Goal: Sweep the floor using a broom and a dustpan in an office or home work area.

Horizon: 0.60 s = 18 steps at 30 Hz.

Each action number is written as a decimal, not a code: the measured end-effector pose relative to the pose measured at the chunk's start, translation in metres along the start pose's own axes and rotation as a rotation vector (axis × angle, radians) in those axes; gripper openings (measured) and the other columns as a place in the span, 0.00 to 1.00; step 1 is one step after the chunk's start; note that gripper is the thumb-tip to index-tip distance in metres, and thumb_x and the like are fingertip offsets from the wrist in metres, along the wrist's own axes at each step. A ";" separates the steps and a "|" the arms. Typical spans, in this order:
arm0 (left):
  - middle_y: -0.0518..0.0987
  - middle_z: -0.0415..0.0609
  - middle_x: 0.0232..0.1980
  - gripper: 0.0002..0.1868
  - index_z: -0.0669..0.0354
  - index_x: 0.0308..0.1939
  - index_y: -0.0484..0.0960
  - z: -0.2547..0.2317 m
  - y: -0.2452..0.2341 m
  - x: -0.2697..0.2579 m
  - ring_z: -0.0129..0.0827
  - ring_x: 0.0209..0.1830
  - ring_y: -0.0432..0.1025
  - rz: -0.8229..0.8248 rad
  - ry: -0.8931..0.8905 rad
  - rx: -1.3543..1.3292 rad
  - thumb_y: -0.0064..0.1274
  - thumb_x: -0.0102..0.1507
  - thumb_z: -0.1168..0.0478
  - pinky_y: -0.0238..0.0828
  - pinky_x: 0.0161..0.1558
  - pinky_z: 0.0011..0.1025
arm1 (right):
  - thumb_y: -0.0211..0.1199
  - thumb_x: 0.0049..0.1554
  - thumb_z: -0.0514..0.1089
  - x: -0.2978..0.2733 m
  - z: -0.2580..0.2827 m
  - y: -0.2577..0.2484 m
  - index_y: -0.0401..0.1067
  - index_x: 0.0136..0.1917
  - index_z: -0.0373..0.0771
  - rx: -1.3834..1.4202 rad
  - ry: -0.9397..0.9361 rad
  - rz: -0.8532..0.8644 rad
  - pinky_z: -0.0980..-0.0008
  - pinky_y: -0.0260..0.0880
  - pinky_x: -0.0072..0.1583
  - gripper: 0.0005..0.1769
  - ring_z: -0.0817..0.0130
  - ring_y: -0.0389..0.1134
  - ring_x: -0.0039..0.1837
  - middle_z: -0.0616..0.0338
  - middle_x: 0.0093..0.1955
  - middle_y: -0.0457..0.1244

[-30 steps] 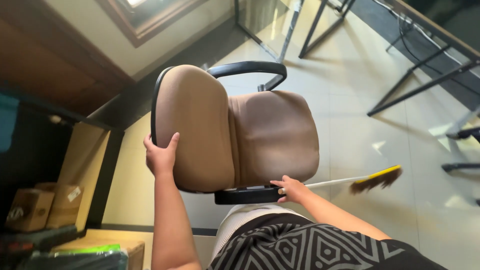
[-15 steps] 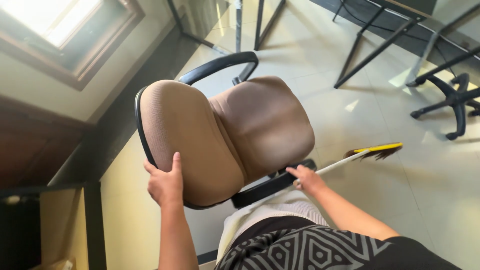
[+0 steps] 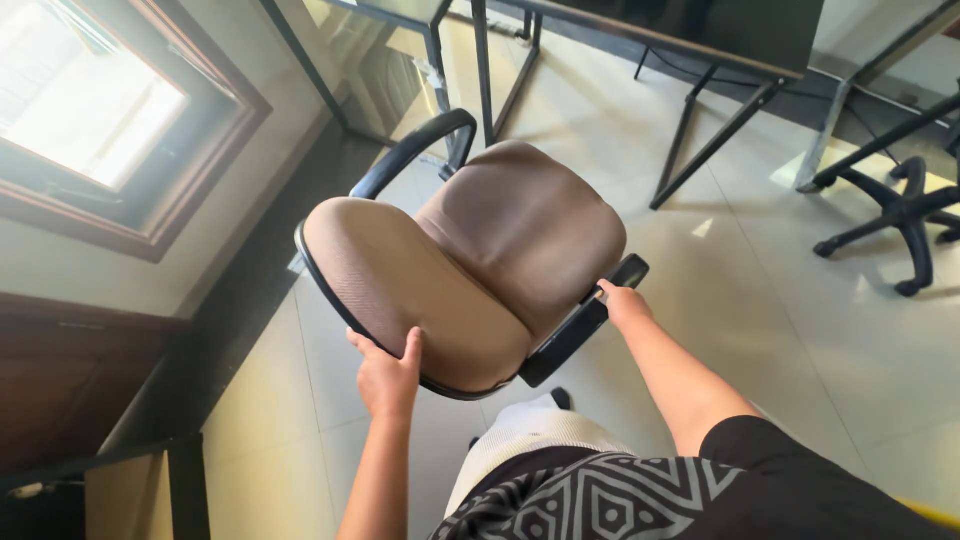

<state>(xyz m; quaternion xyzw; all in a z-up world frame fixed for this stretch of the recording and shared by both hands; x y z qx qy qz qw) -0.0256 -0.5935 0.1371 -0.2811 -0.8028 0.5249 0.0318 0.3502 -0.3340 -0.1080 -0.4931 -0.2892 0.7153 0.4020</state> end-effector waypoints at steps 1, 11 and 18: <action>0.83 0.67 0.43 0.64 0.72 0.78 0.40 -0.006 0.006 0.002 0.59 0.46 0.78 0.013 0.019 0.000 0.56 0.58 0.32 0.75 0.47 0.46 | 0.49 0.66 0.44 0.015 -0.006 -0.001 0.69 0.70 0.63 -0.030 0.011 -0.027 0.54 0.69 0.61 0.22 0.51 0.69 0.60 0.50 0.61 0.67; 0.86 0.56 0.51 0.61 0.65 0.76 0.49 -0.047 0.000 0.009 0.46 0.49 0.82 0.206 0.118 -0.234 0.62 0.52 0.36 0.76 0.51 0.39 | 0.64 0.56 0.38 0.002 0.052 -0.074 0.68 0.72 0.71 0.011 0.025 -0.126 0.57 0.73 0.57 0.35 0.53 0.71 0.57 0.53 0.57 0.69; 0.63 0.73 0.74 0.54 0.62 0.79 0.49 -0.031 0.031 0.179 0.56 0.72 0.63 -0.061 0.425 -0.555 0.66 0.63 0.44 0.61 0.67 0.46 | 0.78 0.50 0.53 -0.128 0.147 -0.117 0.76 0.68 0.61 0.411 -0.151 -0.245 0.68 0.71 0.46 0.32 0.63 0.63 0.38 0.49 0.35 0.66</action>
Point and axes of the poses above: each hand's wrist, its own x-axis towards the middle knuckle, its own y-axis out of the palm, z = x × y, the point moved 1 cm from there along x, towards the middle knuckle
